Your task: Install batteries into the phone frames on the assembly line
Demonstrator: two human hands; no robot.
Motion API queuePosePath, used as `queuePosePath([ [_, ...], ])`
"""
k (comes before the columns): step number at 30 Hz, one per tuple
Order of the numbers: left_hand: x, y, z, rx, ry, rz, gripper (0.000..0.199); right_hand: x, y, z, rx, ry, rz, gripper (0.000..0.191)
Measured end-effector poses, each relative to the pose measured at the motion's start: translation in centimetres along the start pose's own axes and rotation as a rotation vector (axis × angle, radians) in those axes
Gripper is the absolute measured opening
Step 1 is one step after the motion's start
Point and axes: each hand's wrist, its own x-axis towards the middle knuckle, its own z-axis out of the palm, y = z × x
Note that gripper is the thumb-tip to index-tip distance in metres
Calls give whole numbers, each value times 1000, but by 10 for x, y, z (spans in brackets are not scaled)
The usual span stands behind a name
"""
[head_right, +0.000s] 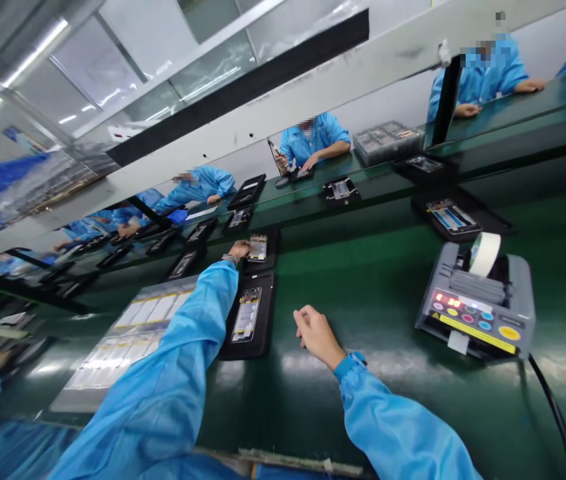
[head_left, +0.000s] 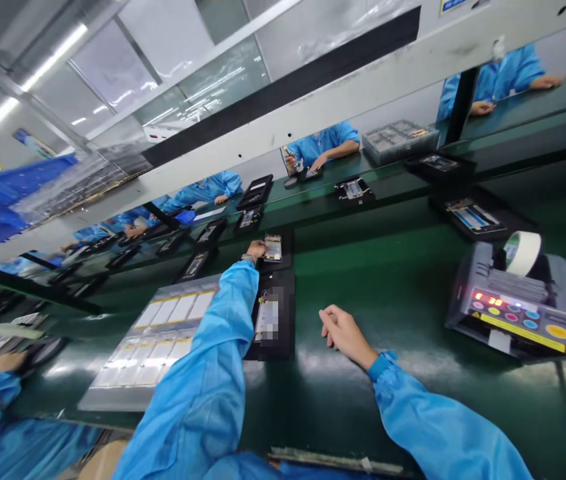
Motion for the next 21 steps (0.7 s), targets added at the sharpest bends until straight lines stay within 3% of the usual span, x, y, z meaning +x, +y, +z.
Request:
queuePosePath([
  [5,15,-16,-2,119,7,18,37,3,2,-2,32,11,18,45],
  [10,8,-35,-34,204,45,94,19,2,4,-4,24,-10,35,48],
  [13,-10,-53,-71,219,23,113,22,1,0,-5,12,-15,48,49],
  [16,-38,-78,-121,194,44,144,23,-9,-27,-17,-18,-10,2,43],
  [19,-73,-109,-177,157,148,163,20,-32,-76,-45,-22,111,-200,31],
  [21,-99,-132,-207,147,237,148,19,-49,-108,-67,-123,191,-417,34],
])
